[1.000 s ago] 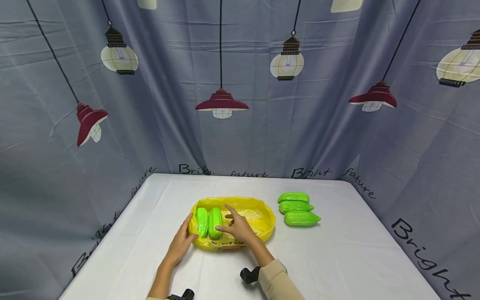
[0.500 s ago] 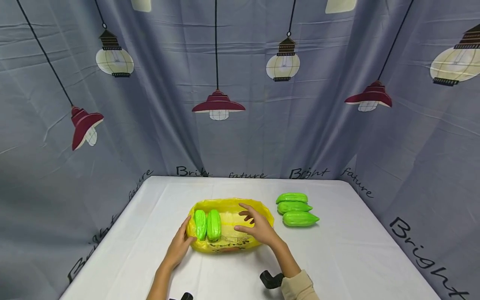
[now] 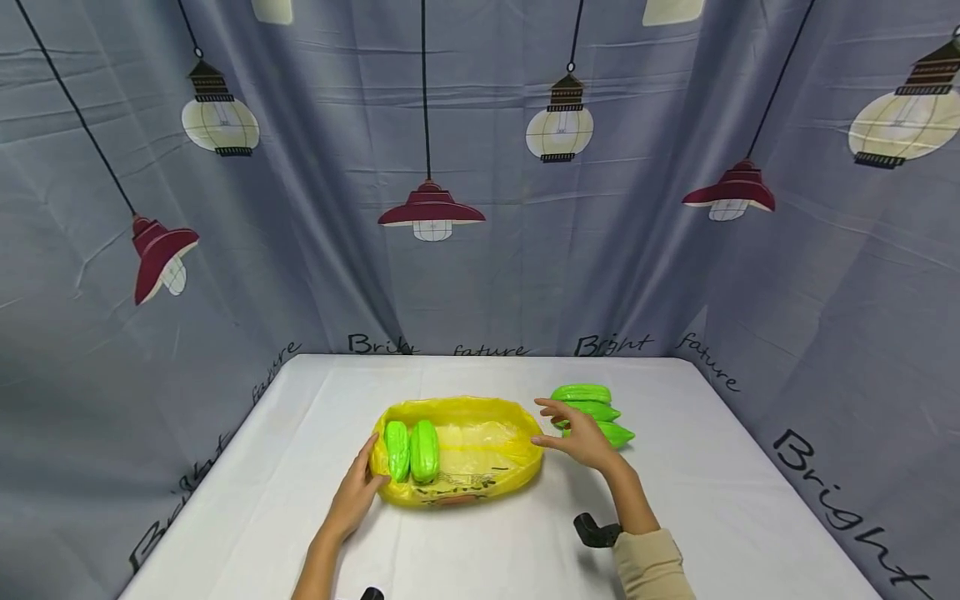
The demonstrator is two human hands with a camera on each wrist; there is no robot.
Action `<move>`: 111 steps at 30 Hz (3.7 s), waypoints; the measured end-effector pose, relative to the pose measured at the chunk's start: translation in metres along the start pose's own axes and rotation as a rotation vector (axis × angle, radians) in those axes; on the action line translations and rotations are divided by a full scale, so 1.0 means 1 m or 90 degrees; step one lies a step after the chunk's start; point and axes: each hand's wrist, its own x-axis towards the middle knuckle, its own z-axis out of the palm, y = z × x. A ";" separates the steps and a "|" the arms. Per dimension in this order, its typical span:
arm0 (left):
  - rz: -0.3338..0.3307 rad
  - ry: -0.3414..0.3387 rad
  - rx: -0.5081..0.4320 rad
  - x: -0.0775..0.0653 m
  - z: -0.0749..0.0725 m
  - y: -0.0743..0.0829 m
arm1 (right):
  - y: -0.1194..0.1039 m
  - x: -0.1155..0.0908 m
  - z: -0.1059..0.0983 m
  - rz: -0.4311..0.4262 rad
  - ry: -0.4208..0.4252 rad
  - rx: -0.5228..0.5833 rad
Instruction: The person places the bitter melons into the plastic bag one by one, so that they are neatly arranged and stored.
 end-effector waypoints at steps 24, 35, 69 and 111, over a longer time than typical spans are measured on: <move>-0.004 0.000 0.002 0.000 -0.002 0.001 | 0.088 -0.011 -0.046 -0.037 -0.028 -0.168; -0.015 -0.006 0.000 -0.001 0.000 0.002 | 0.102 -0.011 -0.042 -0.059 0.004 -0.185; -0.014 -0.005 0.014 0.000 -0.002 0.003 | 0.094 -0.014 -0.049 -0.006 -0.097 -0.214; -0.009 -0.002 0.021 0.001 -0.002 0.003 | 0.073 -0.032 -0.026 0.148 -0.057 -0.148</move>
